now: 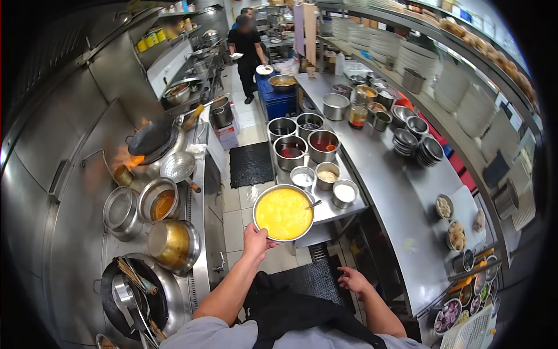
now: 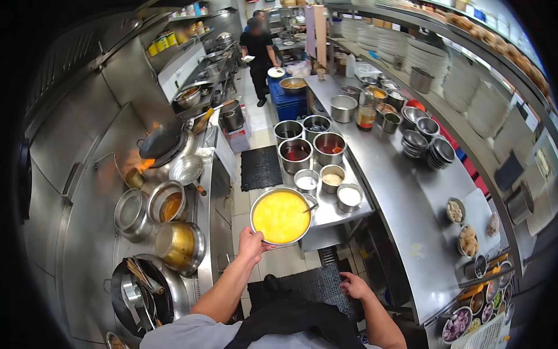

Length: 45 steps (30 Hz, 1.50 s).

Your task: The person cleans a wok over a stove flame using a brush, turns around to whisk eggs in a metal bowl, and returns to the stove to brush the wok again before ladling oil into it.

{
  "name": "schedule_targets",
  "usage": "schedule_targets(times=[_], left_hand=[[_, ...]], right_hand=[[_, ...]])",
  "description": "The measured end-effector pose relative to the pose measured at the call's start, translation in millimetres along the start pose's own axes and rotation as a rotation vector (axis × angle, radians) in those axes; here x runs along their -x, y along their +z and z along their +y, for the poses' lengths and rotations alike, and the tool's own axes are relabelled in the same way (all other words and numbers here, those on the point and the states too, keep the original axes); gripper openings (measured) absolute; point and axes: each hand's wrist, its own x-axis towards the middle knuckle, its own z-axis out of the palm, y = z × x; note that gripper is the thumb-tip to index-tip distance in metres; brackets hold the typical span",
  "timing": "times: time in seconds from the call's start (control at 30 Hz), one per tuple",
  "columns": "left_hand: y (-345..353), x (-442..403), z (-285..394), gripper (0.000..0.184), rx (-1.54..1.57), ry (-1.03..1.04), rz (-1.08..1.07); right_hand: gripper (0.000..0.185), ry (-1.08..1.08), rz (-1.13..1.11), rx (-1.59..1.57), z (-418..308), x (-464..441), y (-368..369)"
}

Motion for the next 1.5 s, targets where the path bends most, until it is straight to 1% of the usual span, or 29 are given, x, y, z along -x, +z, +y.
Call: schedule_targets(times=[0.13,0.2,0.27,0.3,0.43,0.5,0.57,0.7,0.73,0.83,0.87,0.93,1.03,1.07,1.1,1.17,1.23,1.3,1.43,1.5], left_hand=[[-69,-47,28,0.014,0.049,0.029,0.039],[-98,-71,38,0.014,0.061,0.021,0.045],[-126,-96,54,0.024,0.066,0.042,0.096],[-139,-108,64,0.024,0.062,0.042,0.095],[-181,-163,96,0.023,0.041,0.021,0.147],[-195,-189,110,0.019,0.059,0.035,0.159],[-206,-220,119,0.019,0.077,0.029,0.142],[-213,-284,143,0.02,0.098,0.028,0.204],[-212,-300,153,0.019,0.106,0.029,0.212],[-210,-360,173,0.019,0.11,0.033,0.209],[-208,-381,178,0.019,0.114,0.036,0.201],[-197,-417,196,0.019,0.118,0.04,0.202],[-178,-475,226,0.02,0.132,0.046,0.2],[-172,-495,236,0.02,0.134,0.05,0.202],[-164,-517,247,0.02,0.134,0.054,0.2],[-153,-556,266,0.019,0.147,0.074,0.202],[-142,-598,287,0.019,0.131,0.065,0.181],[-126,-637,306,0.019,0.121,0.07,0.144],[-90,-726,352,0.021,0.096,0.069,0.107],[-81,-774,364,0.023,0.083,0.077,0.066]], right_hand=[[0.055,-0.014,-0.038,0.056,-54,-55,31],[0.055,0.007,-0.031,0.022,-81,-75,43],[0.054,0.015,-0.026,0.033,-104,-98,46],[0.054,0.017,-0.03,0.039,-114,-110,46],[0.052,0.035,0.176,-0.072,-160,-120,33],[0.051,0.001,0.253,-0.273,-155,-125,17],[0.049,-0.015,0.377,-0.308,-178,-115,11],[0.049,-0.064,0.597,-0.385,-227,-114,-10],[0.051,-0.101,0.646,-0.369,-239,-122,-18],[0.05,-0.165,0.796,-0.453,-275,-160,-49],[0.05,-0.16,0.797,-0.46,-287,-179,-60],[0.05,-0.24,0.818,-0.451,-315,-220,-83],[0.048,-0.232,0.792,-0.471,-372,-296,-106],[0.047,-0.222,0.74,-0.439,-398,-317,-112],[0.043,-0.246,0.698,-0.401,-416,-344,-120],[0.041,-0.3,0.579,-0.318,-464,-391,-134],[0.039,-0.387,0.51,-0.262,-499,-443,-152],[0.039,-0.421,0.477,-0.274,-551,-485,-151],[0.04,-0.497,0.316,-0.256,-640,-582,-149],[0.04,-0.583,0.317,-0.2,-689,-634,-141]])
